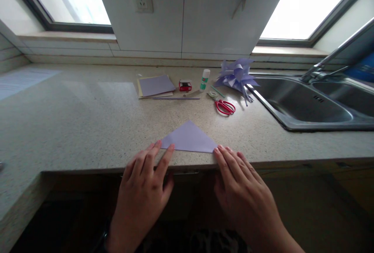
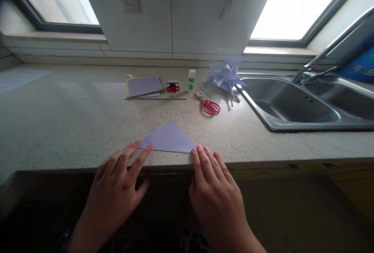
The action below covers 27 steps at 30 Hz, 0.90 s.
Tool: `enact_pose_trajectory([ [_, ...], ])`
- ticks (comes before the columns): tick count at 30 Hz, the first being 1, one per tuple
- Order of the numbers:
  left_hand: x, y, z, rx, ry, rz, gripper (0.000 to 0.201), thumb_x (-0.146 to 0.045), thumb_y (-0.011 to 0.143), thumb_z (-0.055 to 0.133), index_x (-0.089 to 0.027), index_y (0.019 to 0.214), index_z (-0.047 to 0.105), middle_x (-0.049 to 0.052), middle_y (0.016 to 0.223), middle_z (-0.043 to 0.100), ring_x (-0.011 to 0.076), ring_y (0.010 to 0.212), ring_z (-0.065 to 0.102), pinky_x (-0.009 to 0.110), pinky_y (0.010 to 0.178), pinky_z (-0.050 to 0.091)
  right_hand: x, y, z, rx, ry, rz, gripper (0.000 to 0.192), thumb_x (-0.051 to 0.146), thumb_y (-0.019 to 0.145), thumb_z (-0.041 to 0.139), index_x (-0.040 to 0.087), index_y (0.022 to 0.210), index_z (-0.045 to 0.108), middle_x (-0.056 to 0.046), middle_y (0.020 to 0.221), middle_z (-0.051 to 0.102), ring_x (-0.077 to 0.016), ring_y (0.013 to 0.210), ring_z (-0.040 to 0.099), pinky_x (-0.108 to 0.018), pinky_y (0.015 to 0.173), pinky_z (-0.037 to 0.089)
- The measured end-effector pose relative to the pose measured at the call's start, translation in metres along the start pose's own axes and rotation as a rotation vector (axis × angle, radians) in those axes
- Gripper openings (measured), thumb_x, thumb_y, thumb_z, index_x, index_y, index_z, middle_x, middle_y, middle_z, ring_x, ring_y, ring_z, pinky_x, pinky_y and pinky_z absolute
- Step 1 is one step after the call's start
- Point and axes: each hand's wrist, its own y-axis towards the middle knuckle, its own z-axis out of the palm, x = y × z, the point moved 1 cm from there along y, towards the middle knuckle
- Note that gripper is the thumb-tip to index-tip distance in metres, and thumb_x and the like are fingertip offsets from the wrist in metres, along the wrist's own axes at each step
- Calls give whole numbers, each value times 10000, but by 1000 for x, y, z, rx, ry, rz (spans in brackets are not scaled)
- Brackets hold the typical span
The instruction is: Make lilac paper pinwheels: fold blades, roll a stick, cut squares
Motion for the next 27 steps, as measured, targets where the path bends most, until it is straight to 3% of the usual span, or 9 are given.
enact_pose_trajectory([
  [3,7,-6,-1,-28,23,-16,605,-186,910,572,-192,1499,431,134,1467,521,326,1324,483,561,1127,349,1,-1,0,-9,-13,-4,612,119,851,509,43,1456,460,-172,1494,518,-312,1354,511,-520,1162,392],
  [7,19,-15,-6,-63,72,-37,584,-197,925,538,-182,1498,421,109,1467,542,336,1352,461,582,1131,324,1,-2,0,-19,-17,2,605,128,868,503,53,1466,450,-160,1499,516,-323,1373,485,-533,1174,361],
  [12,39,-21,-14,-143,116,-121,563,-301,905,573,-96,1422,492,214,1526,425,406,1431,348,598,1125,328,-1,-2,-1,-17,-4,-6,585,135,885,500,66,1464,458,-142,1504,514,-328,1389,456,-534,1183,338],
  [14,44,-21,-17,-169,90,-121,595,-320,910,568,-75,1440,456,225,1544,391,393,1445,332,581,1141,322,-1,1,-1,-23,6,-5,554,147,895,500,70,1444,482,-140,1486,534,-323,1379,467,-530,1184,336],
  [19,34,-14,-14,-65,-13,73,649,-258,930,543,-118,1527,331,129,1553,429,282,1454,348,472,1187,305,1,9,-2,-42,50,51,481,221,920,498,54,1369,550,-166,1431,574,-330,1353,485,-541,1188,316],
  [22,25,-8,-9,-7,-31,133,595,-177,919,542,-127,1492,389,108,1526,474,270,1423,390,465,1177,307,7,15,-6,-74,81,98,492,236,920,503,43,1371,545,-180,1450,549,-341,1361,466,-543,1165,334],
  [27,15,-6,-10,-90,-137,112,395,-127,927,559,-157,1321,567,102,1281,638,280,1225,539,472,1044,400,30,28,-10,-110,244,32,523,174,940,522,107,1456,474,-108,1469,554,-286,1327,488,-441,1063,408],
])
